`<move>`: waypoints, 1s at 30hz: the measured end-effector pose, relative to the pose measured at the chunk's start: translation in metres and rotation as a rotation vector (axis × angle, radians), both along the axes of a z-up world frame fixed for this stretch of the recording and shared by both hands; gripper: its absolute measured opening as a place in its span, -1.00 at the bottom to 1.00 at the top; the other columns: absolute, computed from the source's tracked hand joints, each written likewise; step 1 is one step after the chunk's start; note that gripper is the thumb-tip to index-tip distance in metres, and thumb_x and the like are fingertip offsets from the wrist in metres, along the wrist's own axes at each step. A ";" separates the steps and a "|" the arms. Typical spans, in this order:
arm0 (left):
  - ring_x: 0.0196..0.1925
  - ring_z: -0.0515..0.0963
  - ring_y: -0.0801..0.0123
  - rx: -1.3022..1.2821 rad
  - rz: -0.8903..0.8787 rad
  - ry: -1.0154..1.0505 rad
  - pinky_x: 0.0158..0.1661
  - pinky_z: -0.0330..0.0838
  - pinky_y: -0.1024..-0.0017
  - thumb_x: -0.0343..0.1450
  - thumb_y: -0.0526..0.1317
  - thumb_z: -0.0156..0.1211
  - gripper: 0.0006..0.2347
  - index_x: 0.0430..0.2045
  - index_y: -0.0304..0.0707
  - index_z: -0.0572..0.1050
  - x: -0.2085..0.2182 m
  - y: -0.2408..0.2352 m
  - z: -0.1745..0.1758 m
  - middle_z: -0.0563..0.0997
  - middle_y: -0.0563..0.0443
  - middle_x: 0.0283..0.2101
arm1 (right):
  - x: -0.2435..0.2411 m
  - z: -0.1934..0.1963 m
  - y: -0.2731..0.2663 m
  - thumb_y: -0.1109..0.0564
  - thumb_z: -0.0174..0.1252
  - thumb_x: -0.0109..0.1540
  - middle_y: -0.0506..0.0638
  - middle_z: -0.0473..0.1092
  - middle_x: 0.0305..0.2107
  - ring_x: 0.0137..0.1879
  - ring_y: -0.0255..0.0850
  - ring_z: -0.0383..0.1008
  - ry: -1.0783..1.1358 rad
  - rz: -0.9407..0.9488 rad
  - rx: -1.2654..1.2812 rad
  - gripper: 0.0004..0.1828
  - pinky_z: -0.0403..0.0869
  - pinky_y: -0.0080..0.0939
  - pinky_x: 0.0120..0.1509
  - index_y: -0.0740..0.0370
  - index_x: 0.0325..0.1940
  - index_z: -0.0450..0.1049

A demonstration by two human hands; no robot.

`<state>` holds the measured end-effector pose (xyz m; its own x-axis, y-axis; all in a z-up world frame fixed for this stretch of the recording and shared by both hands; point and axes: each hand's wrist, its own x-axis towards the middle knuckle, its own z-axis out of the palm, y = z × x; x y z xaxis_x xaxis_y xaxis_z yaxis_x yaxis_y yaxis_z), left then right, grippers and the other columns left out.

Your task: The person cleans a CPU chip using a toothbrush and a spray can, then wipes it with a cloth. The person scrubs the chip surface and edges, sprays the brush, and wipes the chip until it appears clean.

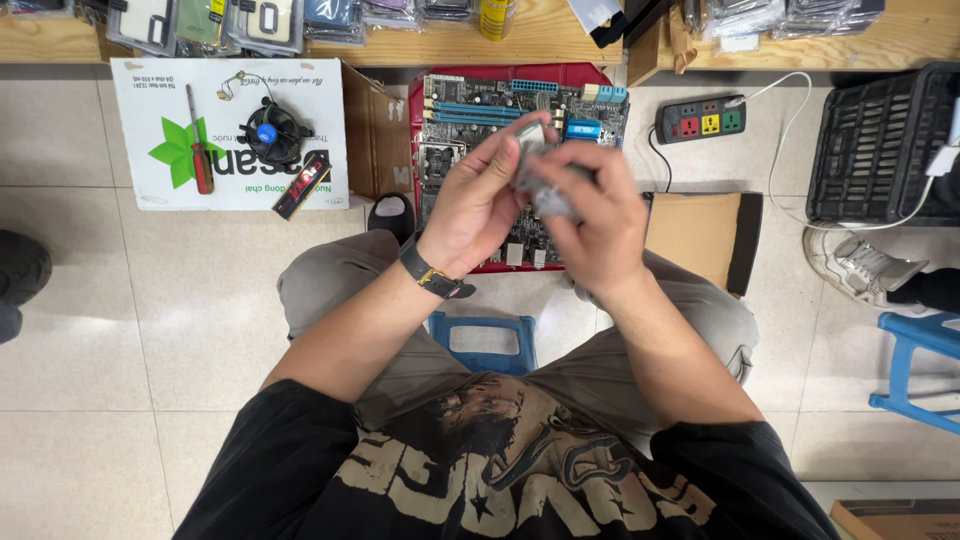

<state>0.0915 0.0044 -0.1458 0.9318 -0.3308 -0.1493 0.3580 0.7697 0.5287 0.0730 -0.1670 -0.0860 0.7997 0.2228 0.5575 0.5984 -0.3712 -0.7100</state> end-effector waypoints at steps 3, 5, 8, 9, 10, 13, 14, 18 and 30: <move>0.32 0.58 0.23 -0.038 -0.022 -0.008 0.42 0.49 0.16 0.71 -0.05 0.35 -0.65 0.40 -0.11 0.61 -0.006 -0.007 0.000 0.67 -0.08 0.28 | 0.003 0.006 -0.002 0.47 0.35 0.41 0.26 0.49 0.10 0.28 0.28 0.61 -0.021 -0.100 -0.023 -0.68 0.66 0.31 0.32 0.46 0.26 0.71; 0.34 0.57 0.23 -0.030 -0.027 -0.024 0.41 0.50 0.16 0.71 -0.05 0.36 -0.66 0.37 -0.09 0.64 -0.004 -0.009 0.002 0.67 -0.07 0.29 | 0.002 0.015 0.004 0.52 0.30 0.41 0.33 0.48 0.06 0.24 0.28 0.59 -0.012 -0.116 0.038 -0.70 0.65 0.33 0.33 0.50 0.22 0.70; 0.31 0.59 0.09 -0.005 -0.049 -0.021 0.38 0.49 0.07 0.71 -0.09 0.33 -0.71 0.33 -0.04 0.68 0.001 0.000 -0.006 0.67 -0.15 0.28 | -0.005 0.013 0.004 0.50 0.35 0.37 0.31 0.50 0.08 0.27 0.31 0.61 0.012 -0.069 0.038 -0.69 0.64 0.33 0.34 0.46 0.19 0.74; 0.31 0.59 0.09 -0.007 -0.050 -0.023 0.38 0.49 0.07 0.71 -0.09 0.33 -0.71 0.33 -0.04 0.68 0.003 0.001 -0.005 0.67 -0.15 0.28 | -0.004 0.013 0.003 0.50 0.35 0.37 0.31 0.50 0.08 0.27 0.31 0.61 0.009 -0.070 0.036 -0.69 0.64 0.33 0.34 0.46 0.19 0.74; 0.32 0.60 0.10 -0.011 -0.034 -0.033 0.41 0.47 0.07 0.70 -0.09 0.33 -0.69 0.35 -0.09 0.66 0.004 0.003 -0.003 0.68 -0.18 0.28 | -0.004 0.013 0.003 0.49 0.37 0.37 0.29 0.51 0.06 0.25 0.28 0.62 0.028 -0.075 0.036 -0.70 0.66 0.31 0.32 0.44 0.18 0.74; 0.32 0.61 0.15 0.006 -0.031 -0.060 0.43 0.44 0.10 0.70 -0.07 0.34 -0.66 0.38 -0.11 0.63 0.004 0.001 0.005 0.70 -0.16 0.28 | 0.002 0.009 -0.001 0.48 0.37 0.40 0.26 0.50 0.07 0.26 0.26 0.63 0.034 -0.111 0.030 -0.71 0.67 0.28 0.31 0.43 0.21 0.73; 0.32 0.61 0.19 0.023 -0.044 -0.076 0.44 0.44 0.13 0.70 -0.05 0.35 -0.65 0.39 -0.09 0.62 0.001 -0.003 0.007 0.71 -0.12 0.27 | 0.003 0.008 -0.005 0.46 0.34 0.44 0.25 0.49 0.10 0.29 0.26 0.63 0.021 -0.144 0.018 -0.72 0.67 0.27 0.31 0.44 0.24 0.71; 0.37 0.63 0.11 0.024 -0.038 -0.093 0.44 0.46 0.08 0.71 -0.08 0.35 -0.65 0.39 -0.14 0.62 0.004 0.002 0.000 0.69 -0.22 0.33 | -0.005 0.021 0.007 0.51 0.30 0.39 0.32 0.48 0.05 0.24 0.27 0.58 0.015 -0.093 0.053 -0.69 0.64 0.31 0.39 0.43 0.20 0.73; 0.38 0.60 0.16 0.037 -0.034 -0.107 0.41 0.45 0.12 0.72 -0.08 0.32 -0.66 0.39 -0.14 0.62 0.005 0.008 0.008 0.68 -0.20 0.36 | -0.008 0.017 0.001 0.45 0.35 0.38 0.20 0.51 0.11 0.30 0.23 0.63 0.047 -0.051 -0.002 -0.67 0.64 0.18 0.38 0.37 0.22 0.75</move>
